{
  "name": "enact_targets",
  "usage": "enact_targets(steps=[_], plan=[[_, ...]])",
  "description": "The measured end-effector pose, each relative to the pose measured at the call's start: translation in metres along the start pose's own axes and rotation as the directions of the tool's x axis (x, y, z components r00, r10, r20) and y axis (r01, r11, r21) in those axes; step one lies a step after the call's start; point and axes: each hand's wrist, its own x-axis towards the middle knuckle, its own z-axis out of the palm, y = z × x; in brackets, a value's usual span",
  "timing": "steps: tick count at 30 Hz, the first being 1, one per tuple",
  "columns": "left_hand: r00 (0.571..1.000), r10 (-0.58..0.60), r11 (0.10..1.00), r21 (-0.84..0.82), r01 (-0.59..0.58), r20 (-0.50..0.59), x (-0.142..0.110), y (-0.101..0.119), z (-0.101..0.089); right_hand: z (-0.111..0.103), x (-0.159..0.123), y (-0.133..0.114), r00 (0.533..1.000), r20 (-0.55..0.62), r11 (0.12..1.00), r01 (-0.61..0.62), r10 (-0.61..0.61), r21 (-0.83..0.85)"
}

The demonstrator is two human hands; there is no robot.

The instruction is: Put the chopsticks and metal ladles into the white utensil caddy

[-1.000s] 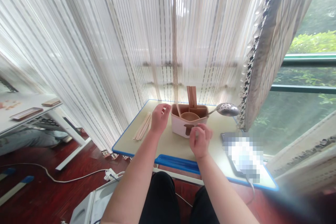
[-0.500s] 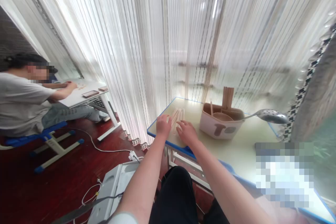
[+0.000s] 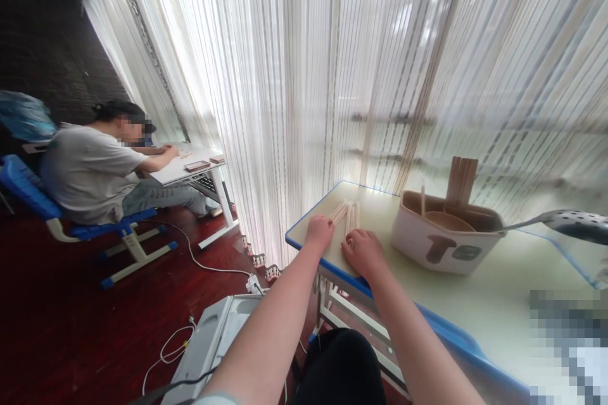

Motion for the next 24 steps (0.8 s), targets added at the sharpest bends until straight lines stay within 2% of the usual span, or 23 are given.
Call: enact_targets(steps=[4, 8, 20, 24], plan=[[1.0, -0.01, 1.0, 0.013, 0.01, -0.017, -0.001, 0.002, 0.001, -0.001, -0.003, -0.001, 1.0, 0.008, 1.0, 0.017, -0.017, 0.003], [0.999, 0.022, 1.0, 0.015, -0.022, 0.033, -0.001, 0.004, 0.001, -0.003, -0.005, -0.001, 0.997, 0.057, 0.998, 0.06, -0.061, 0.006], [0.996, -0.088, 0.983, 0.163, 0.082, 0.029, -0.003, 0.011, -0.006, 0.0, -0.001, -0.005, 0.998, 0.024, 0.993, -0.063, 0.066, -0.104], [0.997, -0.074, 0.985, 0.158, 0.069, 0.027, -0.005, 0.011, -0.006, 0.0, -0.002, -0.006, 0.996, 0.028, 0.99, -0.078, 0.081, -0.117]])
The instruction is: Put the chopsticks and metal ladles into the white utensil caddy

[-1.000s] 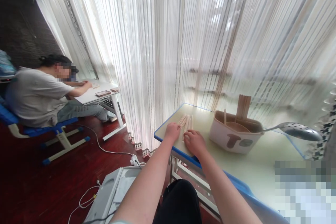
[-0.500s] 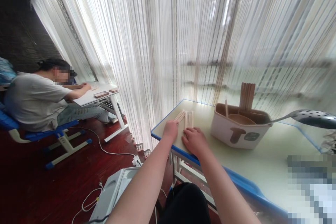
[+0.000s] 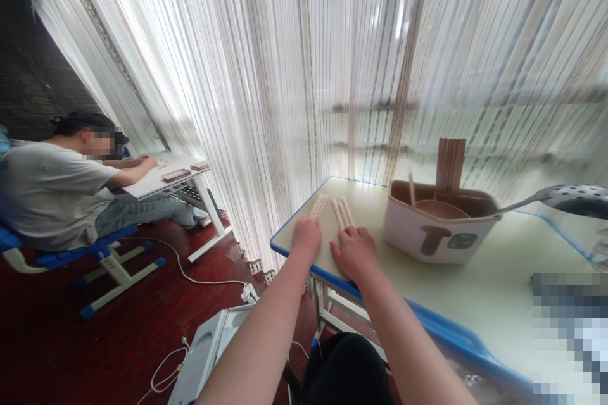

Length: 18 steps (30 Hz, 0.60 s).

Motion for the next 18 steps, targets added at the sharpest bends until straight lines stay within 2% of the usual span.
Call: enact_targets(steps=[9, 14, 18], plan=[[0.998, 0.063, 0.997, -0.044, -0.063, 0.013, -0.0006, -0.0001, 0.0004, -0.005, 0.0, -0.0027, 1.0, 0.01, 1.0, 0.001, -0.001, -0.018], [0.996, 0.082, 0.995, -0.063, -0.083, -0.027, 0.0009, -0.0036, 0.0028, -0.0051, -0.0028, -0.0051, 0.998, -0.043, 0.997, -0.037, 0.035, -0.064], [0.996, 0.088, 0.991, -0.101, -0.089, -0.017, 0.0014, -0.0062, 0.0022, -0.0044, -0.0048, -0.0062, 0.994, -0.078, 0.993, -0.083, 0.076, -0.082]])
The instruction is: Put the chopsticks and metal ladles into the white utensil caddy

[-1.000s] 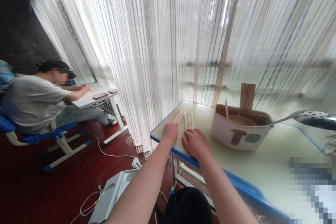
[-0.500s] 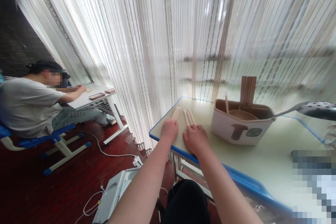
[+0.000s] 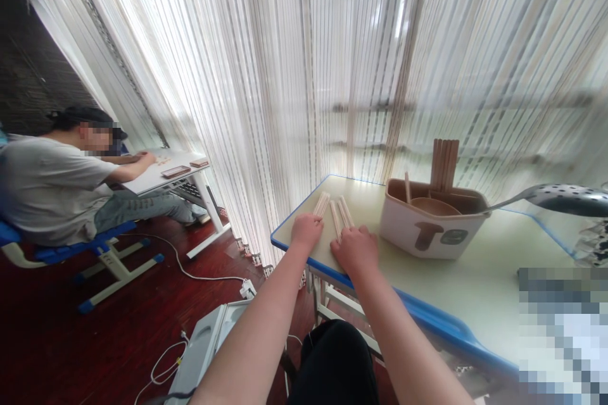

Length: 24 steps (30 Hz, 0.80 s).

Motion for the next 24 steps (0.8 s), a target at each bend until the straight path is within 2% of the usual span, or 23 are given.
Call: enact_targets(steps=[8, 11, 14, 16, 19, 21, 24], plan=[[0.998, -0.057, 0.992, -0.113, 0.06, 0.032, -0.003, 0.001, -0.005, 0.001, -0.001, 0.0, 0.998, 0.012, 0.998, -0.066, 0.066, 0.004], [0.997, -0.074, 0.981, -0.178, 0.073, 0.0, -0.001, 0.0, -0.004, -0.001, -0.002, 0.002, 0.995, -0.015, 0.994, -0.101, 0.101, 0.031], [0.988, -0.143, 0.939, -0.324, 0.119, -0.051, 0.002, -0.005, -0.002, -0.003, -0.003, 0.006, 0.99, -0.035, 0.981, -0.13, 0.136, 0.146], [0.971, -0.222, 0.857, -0.492, 0.151, -0.088, 0.003, -0.009, -0.002, -0.004, -0.003, 0.01, 0.992, -0.031, 0.955, -0.113, 0.126, 0.275], [0.932, -0.345, 0.65, -0.744, 0.155, -0.107, 0.002, -0.014, -0.005, -0.005, -0.004, 0.013, 0.997, -0.038, 0.904, -0.045, 0.067, 0.425], [0.916, -0.389, 0.527, -0.84, 0.133, -0.098, -0.001, -0.016, -0.008, -0.006, -0.005, 0.012, 0.999, -0.05, 0.887, 0.019, 0.005, 0.462], [0.918, -0.387, 0.449, -0.887, 0.111, -0.081, -0.003, -0.018, -0.012, -0.005, -0.005, 0.009, 0.996, -0.035, 0.883, 0.094, -0.088, 0.459]])
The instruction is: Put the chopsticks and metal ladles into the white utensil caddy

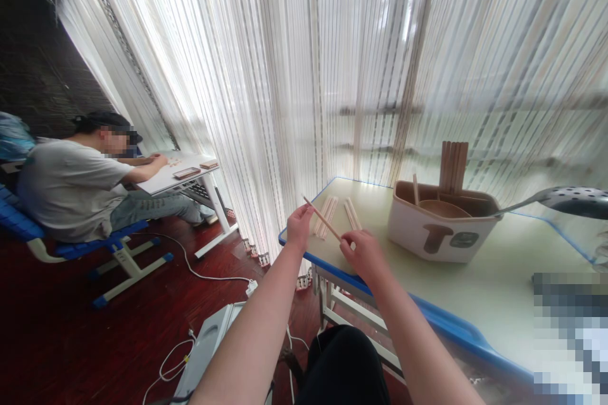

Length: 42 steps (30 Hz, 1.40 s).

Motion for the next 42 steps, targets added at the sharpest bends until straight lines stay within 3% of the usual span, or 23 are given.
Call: enact_targets(steps=[6, 15, 20, 25, 29, 34, 38, 42], plan=[[0.999, -0.044, 0.995, -0.084, 0.045, 0.013, 0.004, -0.003, -0.002, 0.001, 0.001, -0.001, 0.997, 0.075, 0.999, 0.033, -0.031, -0.03], [0.998, -0.067, 0.994, -0.089, 0.067, 0.007, 0.004, -0.004, -0.003, 0.0, 0.0, 0.0, 0.997, 0.068, 0.999, 0.03, -0.032, 0.033], [0.995, -0.078, 0.994, -0.075, 0.074, -0.057, -0.009, 0.023, 0.001, -0.005, -0.003, 0.0, 0.999, 0.015, 0.997, 0.042, -0.043, 0.058], [0.999, 0.026, 0.988, -0.151, -0.029, -0.019, -0.048, 0.059, 0.001, -0.018, -0.017, 0.007, 0.998, -0.034, 0.982, 0.062, -0.057, 0.178], [0.997, 0.054, 0.982, -0.18, -0.065, -0.061, -0.076, 0.076, 0.006, -0.024, -0.026, 0.017, 0.999, -0.048, 0.951, 0.022, -0.008, 0.307], [0.985, 0.161, 0.961, -0.238, -0.142, 0.06, -0.083, 0.102, 0.034, -0.045, -0.03, 0.03, 0.97, -0.244, 0.947, 0.061, 0.019, 0.315], [0.945, 0.303, 0.924, -0.279, -0.261, 0.119, -0.078, 0.13, 0.07, -0.086, -0.034, 0.034, 0.911, -0.408, 0.973, 0.141, -0.056, 0.183], [0.92, 0.35, 0.907, -0.308, -0.286, 0.177, -0.069, 0.16, 0.104, -0.125, -0.029, 0.036, 0.869, -0.481, 0.985, 0.163, -0.113, 0.063]])
